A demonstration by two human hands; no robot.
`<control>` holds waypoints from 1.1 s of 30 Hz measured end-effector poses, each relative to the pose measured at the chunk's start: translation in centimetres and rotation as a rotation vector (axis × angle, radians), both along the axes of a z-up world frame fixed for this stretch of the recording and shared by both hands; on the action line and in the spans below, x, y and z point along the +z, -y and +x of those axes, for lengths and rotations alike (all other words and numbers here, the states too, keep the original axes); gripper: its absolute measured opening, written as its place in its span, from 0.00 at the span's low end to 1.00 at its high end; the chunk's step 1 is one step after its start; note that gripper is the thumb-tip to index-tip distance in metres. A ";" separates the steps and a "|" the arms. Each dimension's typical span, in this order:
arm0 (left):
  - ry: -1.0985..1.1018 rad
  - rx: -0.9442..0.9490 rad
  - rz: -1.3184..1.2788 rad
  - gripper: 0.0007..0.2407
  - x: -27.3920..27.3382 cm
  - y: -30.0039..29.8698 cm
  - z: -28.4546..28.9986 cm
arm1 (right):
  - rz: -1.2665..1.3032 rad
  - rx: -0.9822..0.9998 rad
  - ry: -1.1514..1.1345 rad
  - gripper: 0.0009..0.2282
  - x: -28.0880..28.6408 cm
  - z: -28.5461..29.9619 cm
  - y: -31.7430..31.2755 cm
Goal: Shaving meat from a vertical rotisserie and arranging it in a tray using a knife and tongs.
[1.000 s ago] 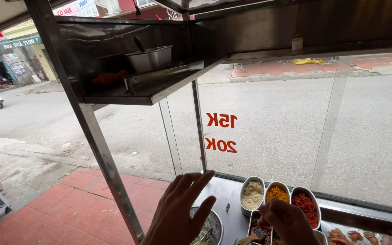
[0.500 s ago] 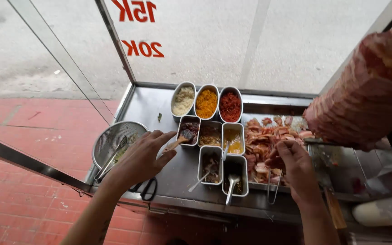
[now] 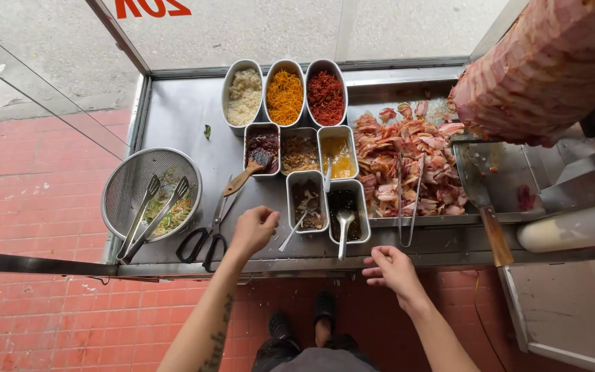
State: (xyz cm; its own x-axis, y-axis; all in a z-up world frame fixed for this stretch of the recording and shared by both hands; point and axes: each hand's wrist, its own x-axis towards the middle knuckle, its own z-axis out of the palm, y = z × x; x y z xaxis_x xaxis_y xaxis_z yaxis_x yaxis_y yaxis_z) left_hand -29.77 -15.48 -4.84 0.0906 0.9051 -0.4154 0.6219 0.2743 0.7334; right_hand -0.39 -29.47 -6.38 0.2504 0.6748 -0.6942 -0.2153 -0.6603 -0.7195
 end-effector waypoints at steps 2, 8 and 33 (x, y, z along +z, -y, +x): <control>0.072 0.021 -0.072 0.12 -1.2 -0.2 0.8 | 0.022 -0.052 -0.096 0.14 -0.8 -0.9 -0.3; 0.105 -0.016 -0.003 0.13 -8.3 -0.6 1.2 | 0.075 -0.198 -0.123 0.14 -4.7 -2.7 -2.1; 0.036 0.155 0.163 0.07 -5.3 1.9 -8.1 | 0.164 -0.257 -0.295 0.07 -8.1 -9.5 -6.1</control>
State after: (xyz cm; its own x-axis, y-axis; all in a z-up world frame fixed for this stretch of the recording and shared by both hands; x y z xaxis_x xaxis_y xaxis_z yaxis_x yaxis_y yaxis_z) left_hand -37.82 -17.35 -10.13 -0.0422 0.9643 -0.2616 0.5541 0.2405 0.7970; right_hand -9.88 -23.42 -14.50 0.2314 0.7238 -0.6501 -0.5707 -0.4402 -0.6932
